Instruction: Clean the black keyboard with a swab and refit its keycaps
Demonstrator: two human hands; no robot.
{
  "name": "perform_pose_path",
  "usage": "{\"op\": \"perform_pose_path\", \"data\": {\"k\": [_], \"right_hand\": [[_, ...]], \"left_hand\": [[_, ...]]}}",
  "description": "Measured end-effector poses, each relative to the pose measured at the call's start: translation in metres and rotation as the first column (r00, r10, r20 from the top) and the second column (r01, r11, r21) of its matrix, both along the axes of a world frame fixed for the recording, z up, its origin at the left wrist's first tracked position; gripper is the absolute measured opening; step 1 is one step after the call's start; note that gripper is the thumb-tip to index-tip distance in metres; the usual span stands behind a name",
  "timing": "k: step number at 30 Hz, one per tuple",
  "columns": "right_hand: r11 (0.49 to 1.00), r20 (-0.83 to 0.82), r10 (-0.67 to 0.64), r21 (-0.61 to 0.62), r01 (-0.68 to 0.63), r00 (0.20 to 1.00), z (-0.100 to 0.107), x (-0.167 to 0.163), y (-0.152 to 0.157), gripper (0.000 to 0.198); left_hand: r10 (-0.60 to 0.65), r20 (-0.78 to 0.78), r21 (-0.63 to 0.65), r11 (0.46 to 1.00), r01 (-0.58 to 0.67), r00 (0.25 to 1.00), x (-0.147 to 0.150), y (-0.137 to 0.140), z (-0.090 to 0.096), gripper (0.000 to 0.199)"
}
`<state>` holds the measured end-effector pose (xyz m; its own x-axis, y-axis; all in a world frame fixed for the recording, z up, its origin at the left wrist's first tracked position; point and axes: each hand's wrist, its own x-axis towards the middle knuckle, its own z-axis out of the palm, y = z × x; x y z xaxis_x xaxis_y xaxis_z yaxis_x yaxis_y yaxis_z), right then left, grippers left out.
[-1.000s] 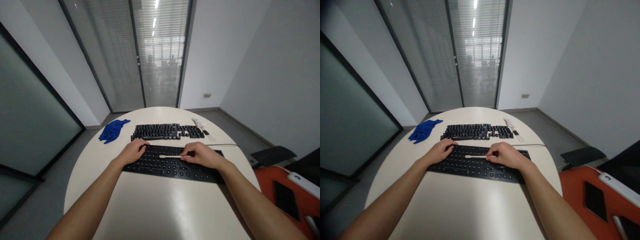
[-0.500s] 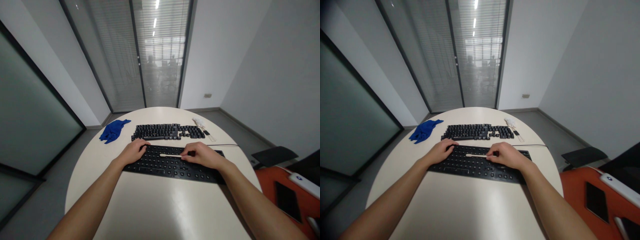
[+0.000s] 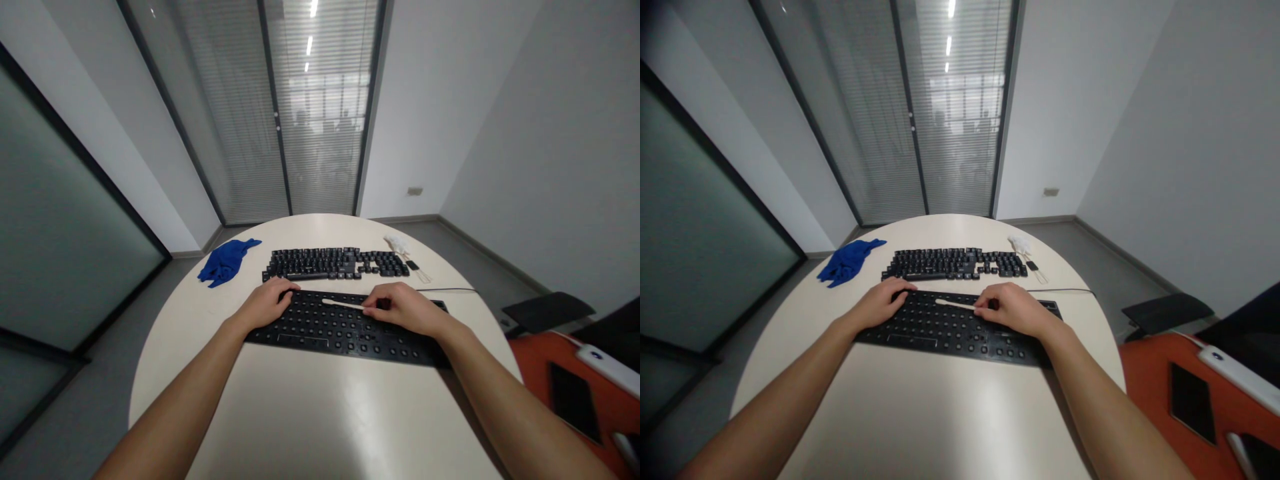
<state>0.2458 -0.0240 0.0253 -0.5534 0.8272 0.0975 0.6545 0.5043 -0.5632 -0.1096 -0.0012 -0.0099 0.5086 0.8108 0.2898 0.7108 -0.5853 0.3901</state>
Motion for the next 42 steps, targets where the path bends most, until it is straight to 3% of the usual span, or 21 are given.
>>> {"op": "perform_pose_path", "data": {"k": [25,42], "right_hand": [[0.999,0.009,0.013,-0.031,-0.013,1.000,0.0007,-0.0037,-0.0026,0.018],[0.996,-0.017,-0.082,0.023,0.082,0.997,-0.0010,0.0025,0.0027,0.015]], "left_hand": [[0.003,0.001,-0.008,1.000,-0.003,1.000,0.0010,-0.0005,0.0019,0.030],[0.001,0.012,-0.007,1.000,-0.001,1.000,0.0012,-0.0015,0.0029,0.029]]}}
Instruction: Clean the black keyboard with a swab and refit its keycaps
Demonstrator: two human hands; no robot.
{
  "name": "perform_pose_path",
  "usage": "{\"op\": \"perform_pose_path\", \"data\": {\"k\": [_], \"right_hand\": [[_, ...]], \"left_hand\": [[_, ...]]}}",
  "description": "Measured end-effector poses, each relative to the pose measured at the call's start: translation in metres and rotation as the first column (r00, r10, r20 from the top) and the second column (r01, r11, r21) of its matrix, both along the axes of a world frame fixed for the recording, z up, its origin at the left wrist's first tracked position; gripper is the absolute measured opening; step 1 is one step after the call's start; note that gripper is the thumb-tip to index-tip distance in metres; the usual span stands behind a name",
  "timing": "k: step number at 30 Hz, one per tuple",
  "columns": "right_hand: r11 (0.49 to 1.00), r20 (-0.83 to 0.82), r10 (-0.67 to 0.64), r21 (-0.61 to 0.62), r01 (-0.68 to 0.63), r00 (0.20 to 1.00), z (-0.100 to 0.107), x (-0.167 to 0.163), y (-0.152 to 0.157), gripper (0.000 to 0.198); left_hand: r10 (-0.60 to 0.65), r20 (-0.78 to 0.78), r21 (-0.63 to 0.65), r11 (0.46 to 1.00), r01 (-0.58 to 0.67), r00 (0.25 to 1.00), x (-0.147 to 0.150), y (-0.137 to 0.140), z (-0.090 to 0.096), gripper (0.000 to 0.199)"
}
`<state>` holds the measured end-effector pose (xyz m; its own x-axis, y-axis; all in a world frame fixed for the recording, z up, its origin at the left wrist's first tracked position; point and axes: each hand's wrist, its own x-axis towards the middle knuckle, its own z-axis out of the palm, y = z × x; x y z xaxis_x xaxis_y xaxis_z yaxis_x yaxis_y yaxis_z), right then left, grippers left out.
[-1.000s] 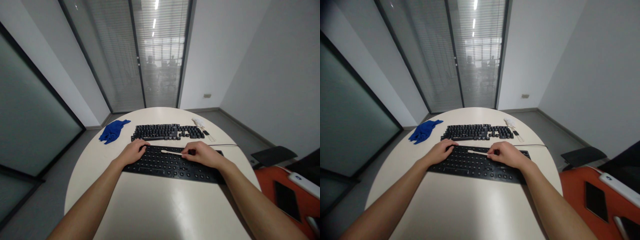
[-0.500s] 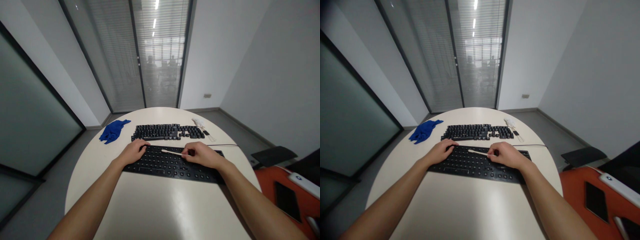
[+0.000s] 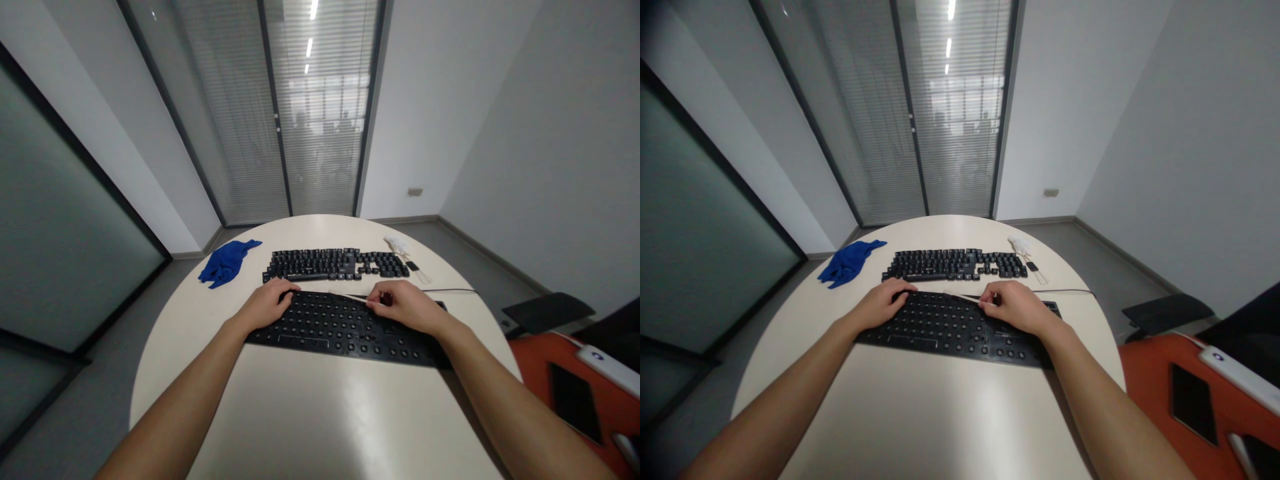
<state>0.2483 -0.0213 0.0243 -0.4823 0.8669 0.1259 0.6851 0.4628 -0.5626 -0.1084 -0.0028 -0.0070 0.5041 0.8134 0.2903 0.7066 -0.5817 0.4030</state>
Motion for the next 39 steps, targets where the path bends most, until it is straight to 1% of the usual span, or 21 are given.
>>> {"op": "perform_pose_path", "data": {"k": [6,13,21,30,39], "right_hand": [[0.999,0.031,0.018,-0.033,-0.017,0.999,-0.0015,0.0011,0.0008,0.016],[1.000,0.034,0.027,-0.015,-0.027,0.999,-0.0014,0.0006,0.0017,0.019],[0.998,-0.025,0.013,-0.053,-0.014,1.000,-0.0027,0.0035,0.0001,0.014],[0.995,0.011,0.028,-0.093,-0.027,1.000,-0.0015,0.0025,-0.0030,0.008],[0.994,0.038,0.024,-0.108,-0.020,0.999,-0.0002,0.0021,-0.0035,0.007]], "left_hand": [[-0.001,-0.010,0.000,1.000,0.001,1.000,-0.0002,0.0010,-0.0012,0.029],[-0.001,-0.006,-0.002,1.000,0.001,1.000,-0.0005,0.0003,-0.0007,0.029],[0.003,-0.020,-0.006,1.000,-0.004,1.000,-0.0010,0.0006,-0.0011,0.029],[-0.001,-0.012,0.000,1.000,0.001,1.000,-0.0012,0.0006,-0.0015,0.030],[0.009,-0.033,-0.001,1.000,-0.009,0.999,-0.0011,0.0021,-0.0031,0.029]]}}
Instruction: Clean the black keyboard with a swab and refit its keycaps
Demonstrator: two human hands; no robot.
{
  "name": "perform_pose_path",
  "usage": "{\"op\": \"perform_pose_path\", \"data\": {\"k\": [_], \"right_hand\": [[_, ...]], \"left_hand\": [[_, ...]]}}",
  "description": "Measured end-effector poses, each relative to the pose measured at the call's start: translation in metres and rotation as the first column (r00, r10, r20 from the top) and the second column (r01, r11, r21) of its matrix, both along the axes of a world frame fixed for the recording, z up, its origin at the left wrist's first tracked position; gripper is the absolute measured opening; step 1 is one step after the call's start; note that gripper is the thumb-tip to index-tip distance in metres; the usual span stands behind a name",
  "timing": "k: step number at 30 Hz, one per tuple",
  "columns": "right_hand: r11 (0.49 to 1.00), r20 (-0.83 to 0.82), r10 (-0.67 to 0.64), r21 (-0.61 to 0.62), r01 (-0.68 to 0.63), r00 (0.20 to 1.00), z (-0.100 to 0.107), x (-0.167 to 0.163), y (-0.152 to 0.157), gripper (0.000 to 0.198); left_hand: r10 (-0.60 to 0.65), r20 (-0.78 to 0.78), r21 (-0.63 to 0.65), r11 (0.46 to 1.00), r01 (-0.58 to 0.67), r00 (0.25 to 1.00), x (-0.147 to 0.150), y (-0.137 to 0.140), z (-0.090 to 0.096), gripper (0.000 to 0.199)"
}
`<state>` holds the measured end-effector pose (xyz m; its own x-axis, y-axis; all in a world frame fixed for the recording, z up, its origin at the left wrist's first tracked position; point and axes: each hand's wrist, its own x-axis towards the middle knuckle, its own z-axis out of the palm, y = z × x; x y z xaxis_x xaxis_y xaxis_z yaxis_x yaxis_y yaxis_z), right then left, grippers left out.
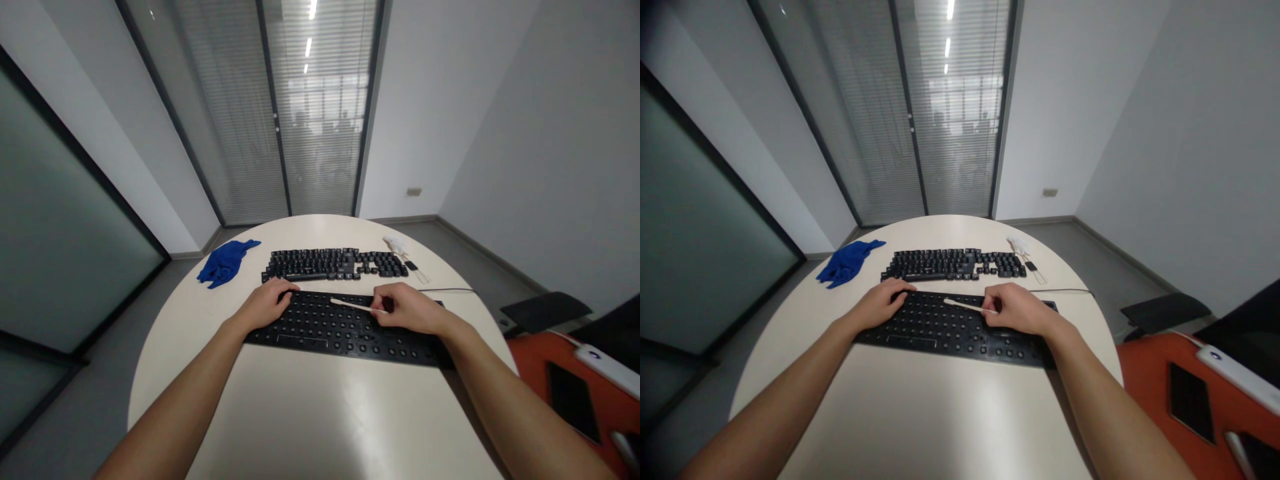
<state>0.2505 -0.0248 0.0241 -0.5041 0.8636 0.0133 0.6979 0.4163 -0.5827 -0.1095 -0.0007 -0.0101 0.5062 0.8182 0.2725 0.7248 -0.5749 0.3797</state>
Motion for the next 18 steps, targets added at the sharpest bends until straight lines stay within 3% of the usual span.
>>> {"op": "perform_pose_path", "data": {"k": [18], "right_hand": [[0.998,-0.009,0.010,-0.055,-0.011,1.000,0.0021,0.0001,-0.0025,0.007]], "left_hand": [[-0.008,0.006,0.003,1.000,0.008,1.000,0.0005,-0.0011,0.0015,0.029]]}}
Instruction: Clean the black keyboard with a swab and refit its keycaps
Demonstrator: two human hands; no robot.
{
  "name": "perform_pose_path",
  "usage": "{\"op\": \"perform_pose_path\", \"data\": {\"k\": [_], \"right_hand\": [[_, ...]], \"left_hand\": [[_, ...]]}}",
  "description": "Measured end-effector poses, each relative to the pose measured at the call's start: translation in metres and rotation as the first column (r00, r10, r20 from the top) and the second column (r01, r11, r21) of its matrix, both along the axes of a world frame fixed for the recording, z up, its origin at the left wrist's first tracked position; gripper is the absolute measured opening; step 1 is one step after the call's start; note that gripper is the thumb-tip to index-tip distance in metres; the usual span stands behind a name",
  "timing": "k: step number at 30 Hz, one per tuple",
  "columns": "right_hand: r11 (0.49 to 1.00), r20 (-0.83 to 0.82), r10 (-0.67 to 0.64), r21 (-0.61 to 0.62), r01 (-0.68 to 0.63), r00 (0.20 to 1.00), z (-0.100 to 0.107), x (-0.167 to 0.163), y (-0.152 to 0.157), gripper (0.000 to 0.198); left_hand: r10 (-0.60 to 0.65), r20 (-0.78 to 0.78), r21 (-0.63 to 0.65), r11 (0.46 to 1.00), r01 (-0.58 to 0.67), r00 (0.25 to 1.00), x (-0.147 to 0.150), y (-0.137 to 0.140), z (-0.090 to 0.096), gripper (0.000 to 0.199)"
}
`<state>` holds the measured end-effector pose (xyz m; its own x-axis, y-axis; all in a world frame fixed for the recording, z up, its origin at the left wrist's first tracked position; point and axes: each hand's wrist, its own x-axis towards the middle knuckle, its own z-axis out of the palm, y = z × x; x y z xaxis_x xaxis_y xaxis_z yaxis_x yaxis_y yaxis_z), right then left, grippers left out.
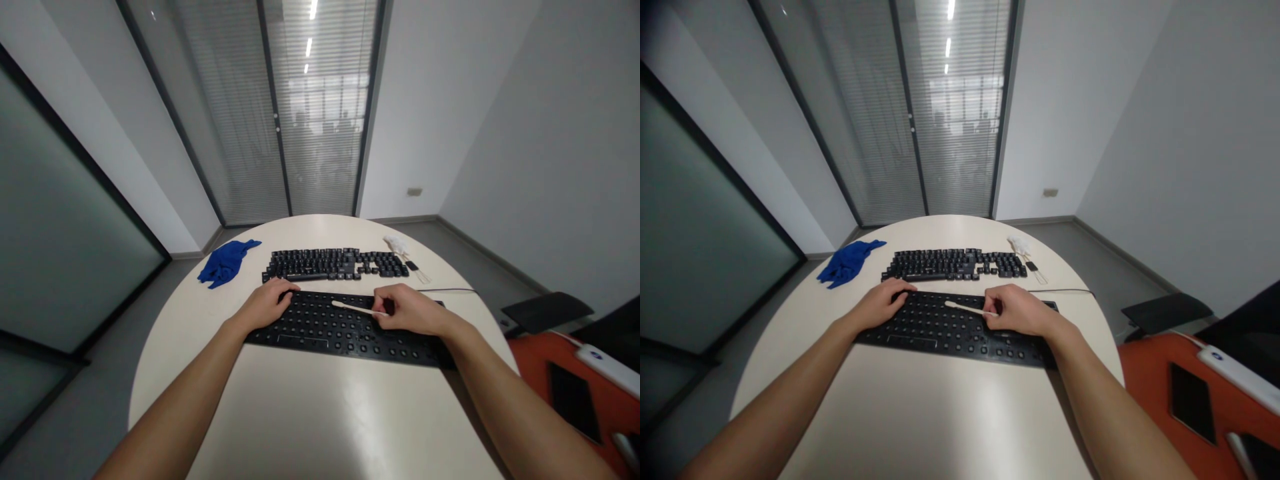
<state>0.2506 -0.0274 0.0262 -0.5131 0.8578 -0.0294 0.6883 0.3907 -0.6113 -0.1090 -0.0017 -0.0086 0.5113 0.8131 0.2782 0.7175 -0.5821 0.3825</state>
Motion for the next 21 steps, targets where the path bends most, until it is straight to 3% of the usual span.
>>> {"op": "perform_pose_path", "data": {"k": [7,21], "right_hand": [[0.999,-0.061,0.027,-0.021,-0.028,0.998,0.0000,-0.0019,-0.0015,0.007],[0.999,-0.024,0.040,-0.022,-0.040,0.999,0.0011,-0.0078,-0.0033,0.007]], "left_hand": [[0.000,0.011,-0.004,1.000,0.000,1.000,-0.0002,-0.0002,0.0003,0.029],[0.005,0.013,-0.015,1.000,-0.004,1.000,-0.0023,0.0013,-0.0023,0.030]]}}
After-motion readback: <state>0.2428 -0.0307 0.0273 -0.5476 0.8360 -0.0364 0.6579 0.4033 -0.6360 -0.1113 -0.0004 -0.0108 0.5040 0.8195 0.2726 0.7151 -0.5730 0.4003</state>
